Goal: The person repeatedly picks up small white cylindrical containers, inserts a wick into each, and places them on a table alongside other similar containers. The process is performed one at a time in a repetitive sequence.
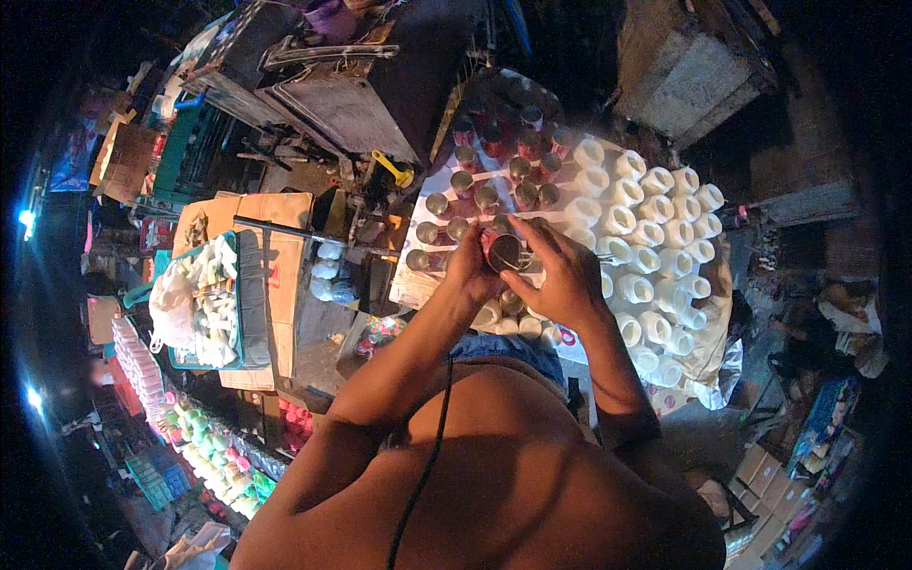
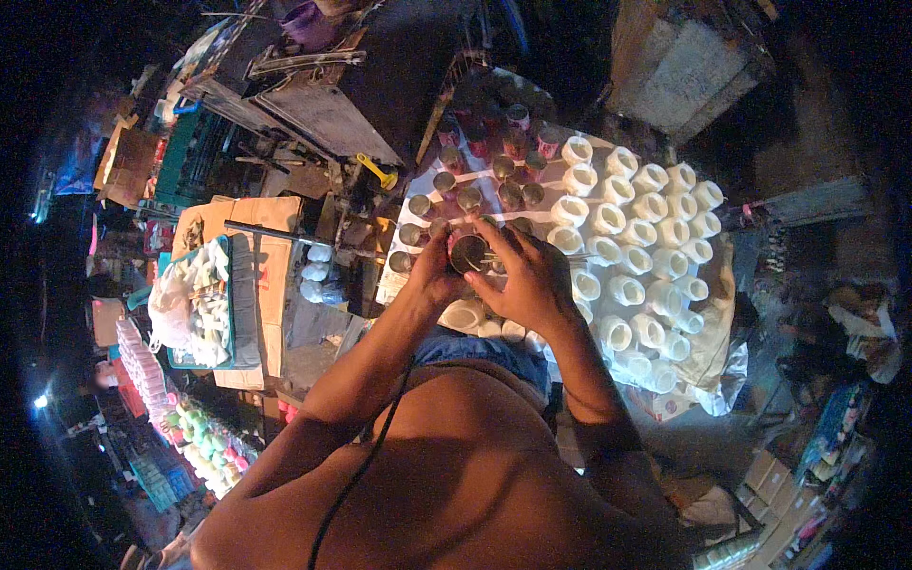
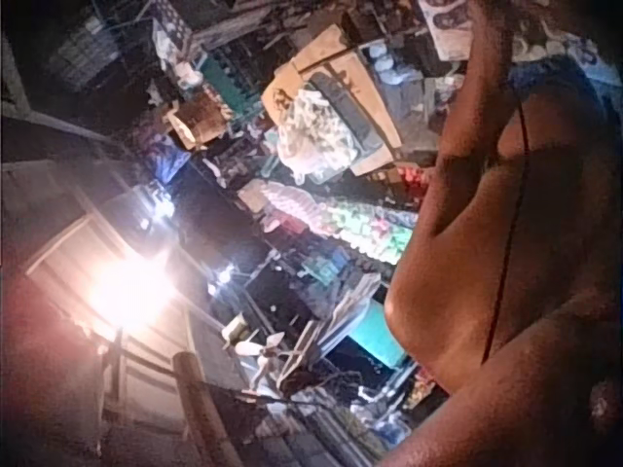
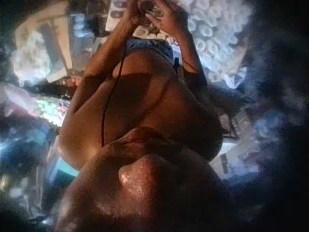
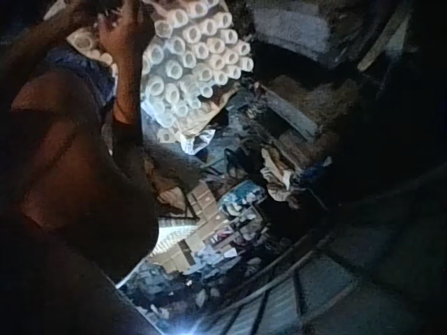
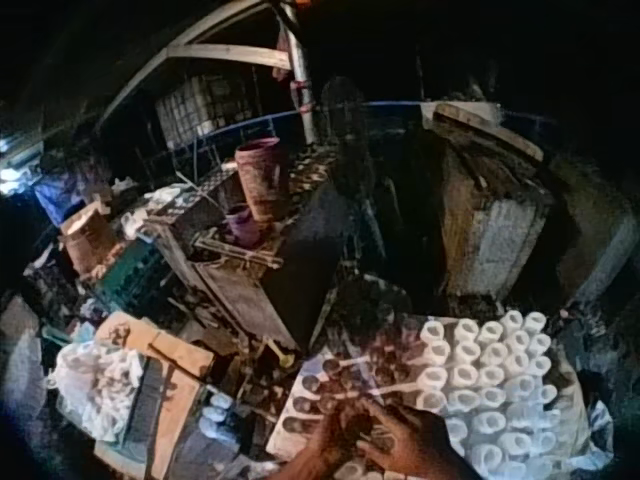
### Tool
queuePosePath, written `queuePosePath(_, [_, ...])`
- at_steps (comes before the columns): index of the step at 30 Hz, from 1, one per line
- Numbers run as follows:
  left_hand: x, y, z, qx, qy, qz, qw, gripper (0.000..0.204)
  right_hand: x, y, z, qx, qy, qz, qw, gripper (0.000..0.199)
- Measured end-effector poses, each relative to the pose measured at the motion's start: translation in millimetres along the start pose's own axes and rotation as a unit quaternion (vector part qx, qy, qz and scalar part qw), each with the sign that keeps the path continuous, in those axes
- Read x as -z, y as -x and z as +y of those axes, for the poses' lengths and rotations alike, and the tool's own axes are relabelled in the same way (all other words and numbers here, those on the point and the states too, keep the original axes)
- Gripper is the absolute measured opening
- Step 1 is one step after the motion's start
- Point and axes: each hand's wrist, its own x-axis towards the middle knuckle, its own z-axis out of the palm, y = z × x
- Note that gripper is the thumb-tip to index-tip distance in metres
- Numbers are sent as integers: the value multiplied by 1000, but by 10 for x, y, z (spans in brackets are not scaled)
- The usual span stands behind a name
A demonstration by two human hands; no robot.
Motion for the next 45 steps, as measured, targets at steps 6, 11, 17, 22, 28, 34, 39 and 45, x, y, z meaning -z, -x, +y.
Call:
queuePosePath(6, [40, -306, 315, -53, -48, 38, 997, 60, -43, -550, 56, 25, 69, -96, 993, 65])
queuePosePath(11, [-127, -269, 721, -77, -51, 102, 991, 69, -367, -1174, 562, 16, 87, -38, 995, 61])
queuePosePath(17, [112, 195, 1096, -135, -32, 85, 987, 52, -1114, -1801, 1451, -7, 151, -118, 981, 57])
queuePosePath(22, [410, 581, 1199, -180, -49, 115, 976, 38, -1629, -1979, 1920, 1, 255, -217, 942, 60])
queuePosePath(28, [681, 619, 1190, -169, -34, 127, 977, 32, -1784, -1953, 2057, 6, 283, -236, 930, 63])
queuePosePath(34, [641, 620, 1131, -165, -57, 119, 977, 27, -1386, -1847, 2130, -79, 129, -73, 986, 50])
queuePosePath(39, [670, 639, 1161, -184, -67, 111, 974, 24, -1291, -1691, 2184, -117, 248, -94, 957, 36])
queuePosePath(45, [661, 551, 1129, -163, -107, 91, 977, 23, -1763, -1665, 2644, -182, 315, -89, 927, 20])
